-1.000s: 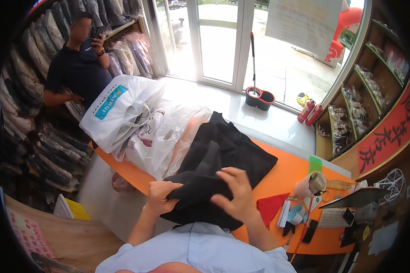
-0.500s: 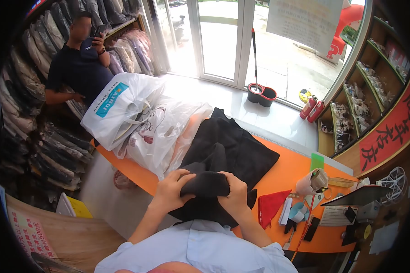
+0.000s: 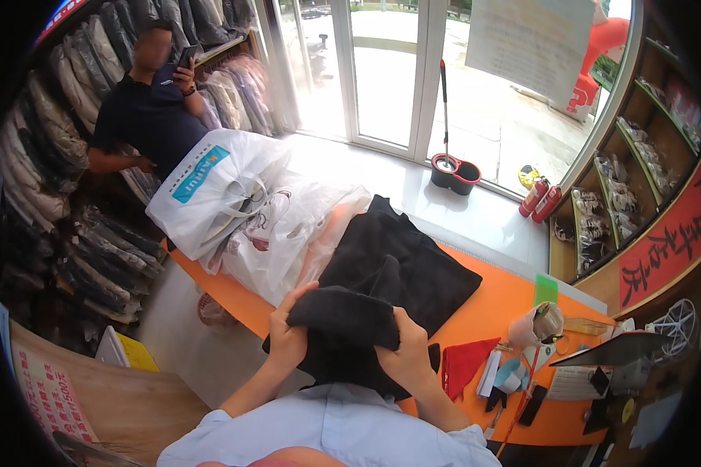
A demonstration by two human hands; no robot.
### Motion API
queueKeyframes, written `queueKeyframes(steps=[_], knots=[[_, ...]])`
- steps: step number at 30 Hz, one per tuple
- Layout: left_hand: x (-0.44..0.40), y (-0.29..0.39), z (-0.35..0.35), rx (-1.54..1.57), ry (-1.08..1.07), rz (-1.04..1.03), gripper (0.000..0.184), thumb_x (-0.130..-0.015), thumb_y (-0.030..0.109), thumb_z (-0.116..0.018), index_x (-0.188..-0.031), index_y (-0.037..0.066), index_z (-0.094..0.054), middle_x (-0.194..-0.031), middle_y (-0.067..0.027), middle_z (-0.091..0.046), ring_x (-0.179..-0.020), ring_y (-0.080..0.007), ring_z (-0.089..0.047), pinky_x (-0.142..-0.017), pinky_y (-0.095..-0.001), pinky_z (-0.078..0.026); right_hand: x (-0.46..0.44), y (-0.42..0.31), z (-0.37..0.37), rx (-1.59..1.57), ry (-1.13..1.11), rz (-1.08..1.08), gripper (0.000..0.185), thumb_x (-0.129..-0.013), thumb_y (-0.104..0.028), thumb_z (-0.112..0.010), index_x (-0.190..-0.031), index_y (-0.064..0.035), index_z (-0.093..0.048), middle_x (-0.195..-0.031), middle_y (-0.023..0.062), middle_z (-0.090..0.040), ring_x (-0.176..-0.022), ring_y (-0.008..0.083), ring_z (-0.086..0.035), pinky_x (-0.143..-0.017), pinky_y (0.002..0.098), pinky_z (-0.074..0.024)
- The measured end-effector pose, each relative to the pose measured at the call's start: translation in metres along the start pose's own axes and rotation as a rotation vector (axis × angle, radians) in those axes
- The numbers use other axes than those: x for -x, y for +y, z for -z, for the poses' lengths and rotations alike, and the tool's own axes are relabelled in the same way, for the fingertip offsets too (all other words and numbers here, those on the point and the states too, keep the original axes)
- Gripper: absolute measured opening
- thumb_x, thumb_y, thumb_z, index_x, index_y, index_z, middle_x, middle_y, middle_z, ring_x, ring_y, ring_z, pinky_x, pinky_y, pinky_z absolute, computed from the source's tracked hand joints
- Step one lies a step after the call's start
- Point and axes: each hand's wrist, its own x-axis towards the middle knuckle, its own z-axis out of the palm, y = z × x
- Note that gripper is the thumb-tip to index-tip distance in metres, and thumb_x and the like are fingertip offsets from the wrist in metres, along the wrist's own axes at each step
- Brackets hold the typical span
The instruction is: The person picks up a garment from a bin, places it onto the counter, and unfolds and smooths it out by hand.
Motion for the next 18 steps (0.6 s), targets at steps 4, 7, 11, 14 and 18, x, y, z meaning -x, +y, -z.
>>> queueKeyframes(steps=[4,7,11,14,18], knots=[[0.005,0.005,-0.013,-0.096,0.116,-0.134,0.033,-0.088,-0.004,-0.052,-0.120,-0.002,-0.056,-0.100,-0.0098,-0.068,-0.092,-0.0143,-0.063,-0.085,-0.0253,-0.048,0.010,0.004,-0.016,-0.182,0.178,0.036,0.022,-0.079,0.006,-0.056,-0.099,-0.0015,-0.055,-0.082,0.0078,-0.062,-0.074,0.0182,-0.061,-0.070,0.0267,-0.0462],[0.005,0.006,-0.023,-0.039,0.170,-0.281,0.035,-0.088,-0.002,-0.055,-0.123,-0.002,-0.053,-0.101,-0.0109,-0.067,-0.094,-0.0142,-0.064,-0.084,-0.0247,-0.048,0.010,0.000,-0.027,-0.216,0.271,0.192,0.021,-0.083,0.004,-0.054,-0.103,-0.0017,-0.051,-0.089,0.0091,-0.058,-0.082,0.0185,-0.058,-0.077,0.0276,-0.0454],[0.010,0.008,-0.037,-0.033,0.192,-0.530,0.048,-0.084,0.006,-0.068,-0.127,0.000,-0.048,-0.113,-0.0111,-0.061,-0.101,-0.0170,-0.061,-0.089,-0.0284,-0.048,0.010,-0.014,-0.054,-0.301,0.523,0.430,0.023,-0.087,-0.011,-0.060,-0.104,-0.0018,-0.048,-0.092,0.0119,-0.055,-0.081,0.0240,-0.058,-0.076,0.0336,-0.0489],[0.004,-0.001,-0.045,-0.084,0.218,-0.580,0.055,-0.082,0.010,-0.072,-0.129,0.001,-0.045,-0.120,-0.0113,-0.057,-0.105,-0.0190,-0.059,-0.092,-0.0307,-0.047,-0.003,-0.008,-0.078,-0.400,0.733,0.630,0.029,-0.088,-0.021,-0.061,-0.102,-0.0004,-0.048,-0.089,0.0115,-0.052,-0.077,0.0248,-0.058,-0.069,0.0353,-0.0498],[-0.019,-0.022,-0.054,-0.371,0.351,-0.614,0.059,-0.082,0.011,-0.073,-0.131,0.001,-0.043,-0.110,-0.0142,-0.065,-0.095,-0.0199,-0.067,-0.079,-0.0288,-0.053,-0.006,0.012,-0.056,0.083,0.490,0.684,0.047,-0.082,-0.010,-0.065,-0.121,0.0040,-0.043,-0.112,0.0167,-0.047,-0.099,0.0323,-0.052,-0.085,0.0437,-0.0449]])
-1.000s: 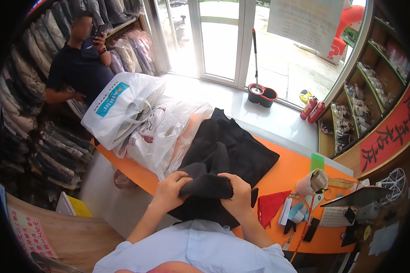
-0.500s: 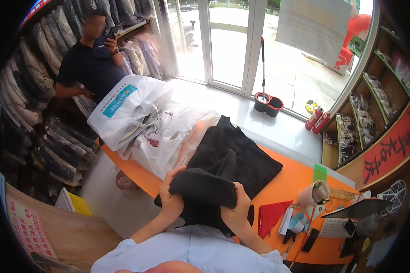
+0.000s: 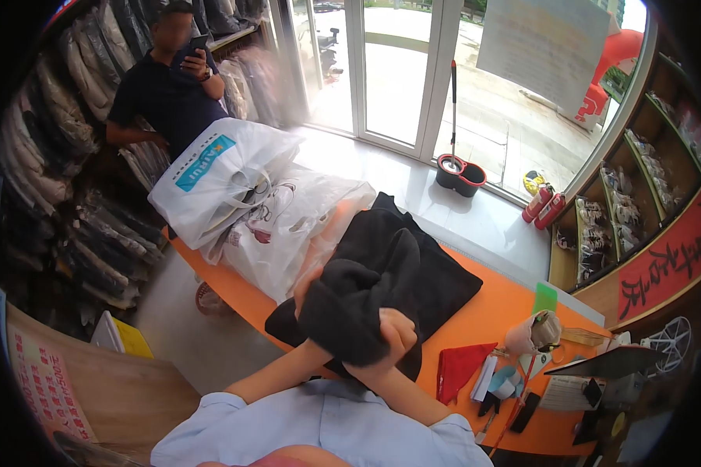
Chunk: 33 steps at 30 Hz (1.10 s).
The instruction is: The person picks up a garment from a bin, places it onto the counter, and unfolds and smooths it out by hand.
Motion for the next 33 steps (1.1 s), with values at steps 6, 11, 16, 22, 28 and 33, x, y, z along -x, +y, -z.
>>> queueKeyframes(steps=[6,11,16,22,28,33], knots=[[0.081,-0.124,-0.014,-0.261,-0.679,0.325,0.063,-0.091,0.022,-0.053,-0.148,0.007,-0.029,-0.148,-0.0227,-0.033,-0.140,-0.0401,-0.026,-0.110,-0.0637,-0.014,0.095,0.090,-0.028,0.375,-0.572,-0.572,0.073,-0.096,-0.040,-0.041,-0.148,0.0033,-0.014,-0.153,0.0258,-0.011,-0.141,0.0441,-0.010,-0.112,0.0572,-0.0099],[0.157,-0.145,0.023,-0.726,-1.037,0.100,0.054,-0.091,0.030,-0.048,-0.140,0.007,-0.044,-0.147,-0.0201,-0.037,-0.139,-0.0393,-0.028,-0.105,-0.0711,-0.015,0.189,0.110,-0.007,0.676,-1.090,-0.509,0.063,-0.094,-0.048,-0.043,-0.149,-0.0197,-0.030,-0.155,0.0208,-0.017,-0.138,0.0468,-0.022,-0.105,0.0719,-0.0071],[0.166,-0.152,0.023,-0.728,-0.951,0.034,0.054,-0.089,0.029,-0.050,-0.138,0.008,-0.046,-0.142,-0.0205,-0.044,-0.135,-0.0411,-0.034,-0.103,-0.0723,-0.017,0.197,0.112,-0.006,0.657,-1.036,-0.514,0.059,-0.094,-0.045,-0.044,-0.147,-0.0182,-0.035,-0.154,0.0216,-0.019,-0.134,0.0469,-0.029,-0.104,0.0724,-0.0079],[0.163,-0.149,0.022,-0.728,-0.947,0.016,0.055,-0.087,0.029,-0.052,-0.138,0.008,-0.046,-0.140,-0.0206,-0.045,-0.134,-0.0414,-0.036,-0.102,-0.0724,-0.018,0.193,0.113,0.001,0.588,-1.033,-0.488,0.068,-0.093,-0.047,-0.046,-0.149,-0.0130,-0.027,-0.155,0.0229,-0.017,-0.135,0.0457,-0.029,-0.106,0.0700,-0.0106],[0.161,-0.146,0.025,-0.708,-0.923,-0.011,0.059,-0.085,0.034,-0.059,-0.137,0.008,-0.047,-0.140,-0.0196,-0.045,-0.133,-0.0409,-0.037,-0.102,-0.0714,-0.020,0.200,0.086,0.028,0.520,-0.924,-0.499,0.071,-0.091,-0.047,-0.051,-0.147,-0.0075,-0.032,-0.153,0.0240,-0.022,-0.141,0.0423,-0.020,-0.107,0.0682,-0.0116],[0.163,-0.149,0.024,-0.720,-0.947,0.006,0.059,-0.087,0.037,-0.058,-0.137,0.007,-0.047,-0.140,-0.0202,-0.045,-0.134,-0.0403,-0.035,-0.103,-0.0711,-0.018,0.200,0.076,0.032,0.620,-1.131,-0.441,0.067,-0.093,-0.046,-0.046,-0.149,-0.0116,-0.029,-0.154,0.0200,-0.021,-0.144,0.0386,-0.013,-0.109,0.0668,-0.0057]])
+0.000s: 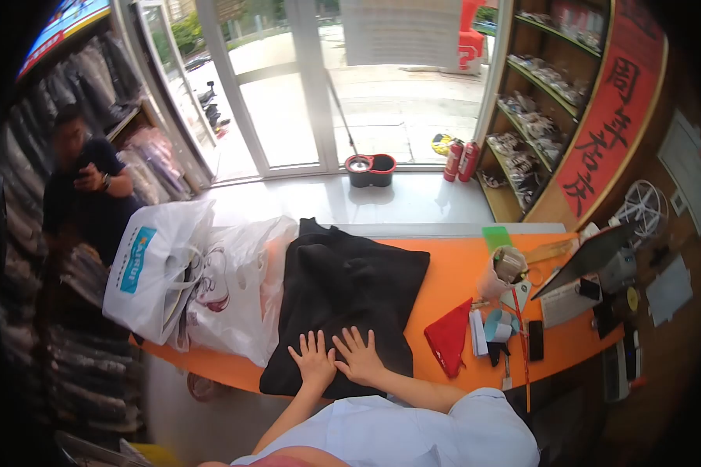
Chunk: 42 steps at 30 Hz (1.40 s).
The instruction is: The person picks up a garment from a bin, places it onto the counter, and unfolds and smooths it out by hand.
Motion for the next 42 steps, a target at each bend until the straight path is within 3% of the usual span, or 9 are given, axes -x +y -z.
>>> queueKeyframes(steps=[10,21,29,42], knots=[[-0.003,0.001,-0.003,-0.006,0.053,-0.040,0.057,-0.086,0.033,-0.057,-0.133,0.001,-0.050,-0.137,-0.0239,-0.047,-0.131,-0.0423,-0.039,-0.104,-0.0688,-0.020,-0.001,-0.002,-0.006,0.049,0.012,-0.047,0.061,-0.096,-0.043,-0.043,-0.149,-0.0147,-0.030,-0.155,0.0166,-0.023,-0.145,0.0338,-0.017,-0.111,0.0636,-0.0064],[-0.002,-0.002,-0.013,0.114,0.086,-0.031,0.057,-0.085,0.031,-0.056,-0.132,-0.001,-0.050,-0.135,-0.0212,-0.050,-0.131,-0.0370,-0.039,-0.109,-0.0642,-0.016,0.000,0.003,-0.008,0.043,0.055,-0.019,0.060,-0.094,-0.039,-0.047,-0.148,-0.0160,-0.032,-0.154,0.0160,-0.027,-0.145,0.0310,-0.019,-0.112,0.0623,-0.0084],[-0.002,-0.004,-0.018,0.119,0.086,-0.079,0.061,-0.083,0.032,-0.059,-0.133,-0.002,-0.048,-0.135,-0.0214,-0.049,-0.130,-0.0357,-0.041,-0.108,-0.0644,-0.018,0.003,0.006,-0.015,0.058,0.051,-0.040,0.061,-0.093,-0.042,-0.044,-0.148,-0.0170,-0.033,-0.153,0.0145,-0.028,-0.144,0.0290,-0.019,-0.114,0.0584,-0.0030],[-0.002,-0.005,-0.011,0.162,0.111,-0.087,0.061,-0.081,0.035,-0.058,-0.132,0.001,-0.050,-0.134,-0.0197,-0.050,-0.128,-0.0335,-0.044,-0.107,-0.0622,-0.021,0.002,0.010,-0.025,0.018,0.141,-0.044,0.061,-0.091,-0.045,-0.041,-0.145,-0.0179,-0.037,-0.152,0.0130,-0.031,-0.142,0.0281,-0.023,-0.113,0.0573,-0.0078]])
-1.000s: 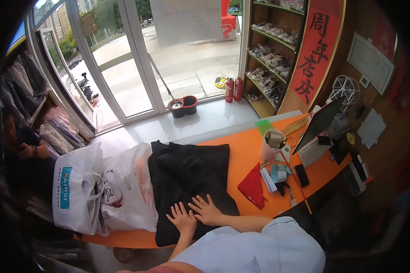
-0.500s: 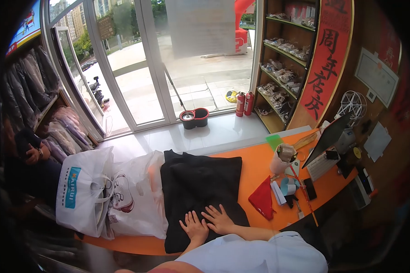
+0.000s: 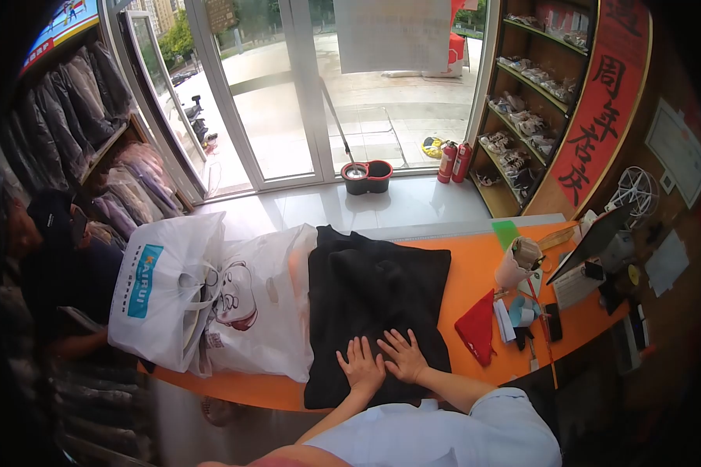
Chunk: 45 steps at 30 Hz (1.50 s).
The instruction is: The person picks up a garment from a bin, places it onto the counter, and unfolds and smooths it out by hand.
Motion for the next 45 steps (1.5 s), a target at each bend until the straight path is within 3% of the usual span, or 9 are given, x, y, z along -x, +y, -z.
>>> queueKeyframes(steps=[6,7,18,25,29,32,45], knots=[[0.003,-0.004,0.001,0.037,-0.013,-0.014,0.061,-0.081,0.034,-0.060,-0.132,0.001,-0.049,-0.135,-0.0194,-0.048,-0.130,-0.0330,-0.042,-0.108,-0.0622,-0.018,-0.001,-0.008,0.006,0.009,0.011,-0.012,0.060,-0.091,-0.044,-0.040,-0.144,-0.0168,-0.039,-0.151,0.0126,-0.033,-0.142,0.0276,-0.025,-0.114,0.0573,-0.0073],[0.002,-0.004,0.000,0.043,-0.001,-0.019,0.061,-0.081,0.034,-0.060,-0.132,0.001,-0.049,-0.135,-0.0194,-0.048,-0.130,-0.0330,-0.042,-0.108,-0.0622,-0.018,0.000,-0.005,0.002,0.011,0.004,-0.016,0.062,-0.088,-0.042,-0.048,-0.145,-0.0198,-0.037,-0.152,0.0120,-0.032,-0.143,0.0276,-0.024,-0.114,0.0587,-0.0092],[0.002,-0.004,0.003,0.074,-0.018,-0.038,0.062,-0.081,0.033,-0.061,-0.132,0.000,-0.049,-0.135,-0.0218,-0.048,-0.129,-0.0356,-0.042,-0.107,-0.0635,-0.020,0.000,-0.005,0.003,-0.007,0.000,-0.028,0.060,-0.092,-0.046,-0.039,-0.145,-0.0173,-0.039,-0.153,0.0115,-0.031,-0.143,0.0273,-0.023,-0.114,0.0558,-0.0072],[0.004,-0.003,-0.002,0.034,-0.017,-0.035,0.062,-0.081,0.034,-0.060,-0.132,0.002,-0.049,-0.136,-0.0197,-0.047,-0.130,-0.0335,-0.042,-0.107,-0.0626,-0.021,0.002,-0.001,0.000,-0.035,0.004,-0.032,0.062,-0.089,-0.044,-0.045,-0.145,-0.0183,-0.038,-0.152,0.0123,-0.030,-0.143,0.0280,-0.022,-0.114,0.0570,-0.0074],[0.004,-0.004,-0.005,0.027,-0.026,-0.028,0.064,-0.081,0.035,-0.060,-0.134,0.003,-0.047,-0.136,-0.0190,-0.047,-0.130,-0.0322,-0.041,-0.108,-0.0621,-0.019,0.002,-0.001,-0.002,-0.023,0.005,-0.003,0.059,-0.092,-0.044,-0.039,-0.143,-0.0158,-0.040,-0.151,0.0131,-0.033,-0.142,0.0282,-0.025,-0.114,0.0555,-0.0064],[0.005,-0.004,-0.006,0.027,-0.019,-0.015,0.065,-0.080,0.036,-0.060,-0.135,0.004,-0.046,-0.136,-0.0185,-0.047,-0.131,-0.0317,-0.041,-0.108,-0.0619,-0.018,0.002,0.002,-0.004,-0.076,0.014,-0.034,0.061,-0.088,-0.043,-0.047,-0.142,-0.0163,-0.041,-0.150,0.0131,-0.033,-0.143,0.0287,-0.023,-0.114,0.0568,-0.0063],[0.006,-0.001,-0.008,0.052,0.023,0.007,0.064,-0.080,0.035,-0.061,-0.134,0.004,-0.048,-0.137,-0.0186,-0.046,-0.129,-0.0323,-0.041,-0.108,-0.0617,-0.021,0.001,0.000,0.000,-0.108,0.053,-0.007,0.059,-0.089,-0.040,-0.044,-0.140,-0.0127,-0.043,-0.147,0.0153,-0.037,-0.140,0.0318,-0.028,-0.113,0.0576,-0.0081]])
